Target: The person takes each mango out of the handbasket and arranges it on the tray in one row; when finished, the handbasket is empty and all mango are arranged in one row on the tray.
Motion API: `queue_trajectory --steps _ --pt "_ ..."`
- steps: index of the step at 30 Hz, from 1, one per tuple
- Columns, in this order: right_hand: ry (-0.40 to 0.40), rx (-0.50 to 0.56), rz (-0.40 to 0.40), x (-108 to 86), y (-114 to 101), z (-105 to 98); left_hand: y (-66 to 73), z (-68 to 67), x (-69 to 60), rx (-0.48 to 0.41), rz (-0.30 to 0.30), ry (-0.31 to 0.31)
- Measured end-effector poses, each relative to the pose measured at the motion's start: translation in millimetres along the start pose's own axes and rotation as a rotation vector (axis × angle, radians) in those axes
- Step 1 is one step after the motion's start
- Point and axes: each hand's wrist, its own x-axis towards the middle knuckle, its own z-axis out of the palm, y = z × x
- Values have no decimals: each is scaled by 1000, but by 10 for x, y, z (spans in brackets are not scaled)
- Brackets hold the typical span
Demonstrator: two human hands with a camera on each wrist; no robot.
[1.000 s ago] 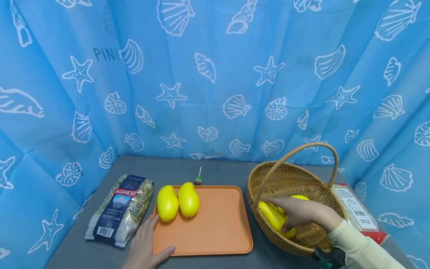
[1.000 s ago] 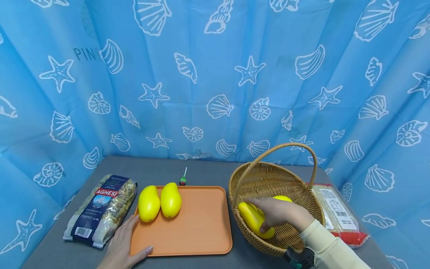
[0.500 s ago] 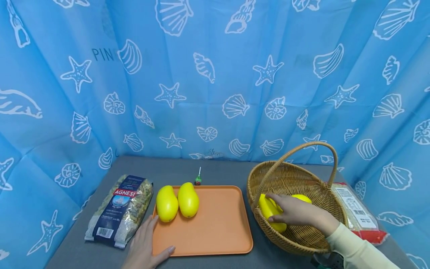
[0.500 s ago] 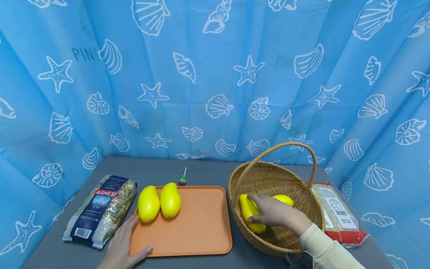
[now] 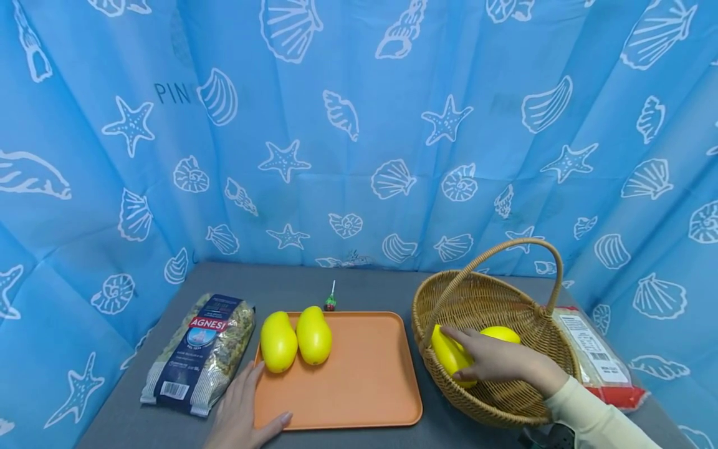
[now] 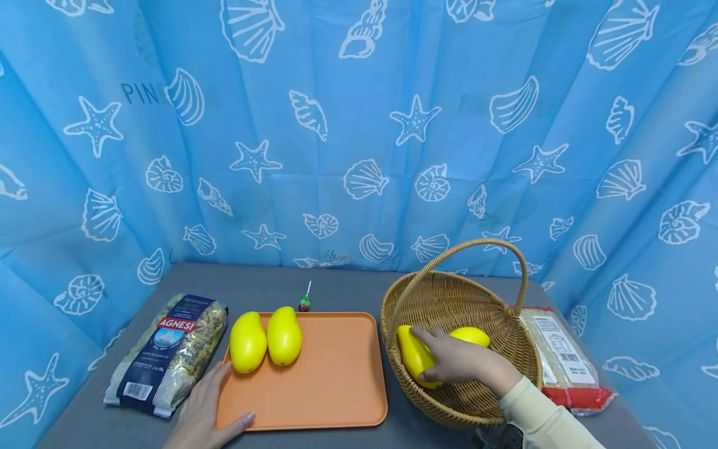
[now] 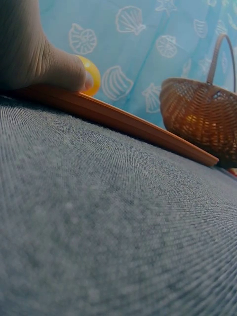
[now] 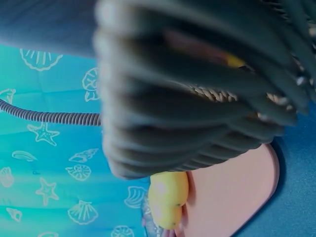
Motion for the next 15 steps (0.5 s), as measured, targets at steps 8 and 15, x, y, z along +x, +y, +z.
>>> queue_trajectory --steps 8,15 --pt "-4 30 23 4 19 34 -21 16 -2 -6 7 8" --pt "8 31 -36 7 21 40 -19 13 8 -9 8 3"
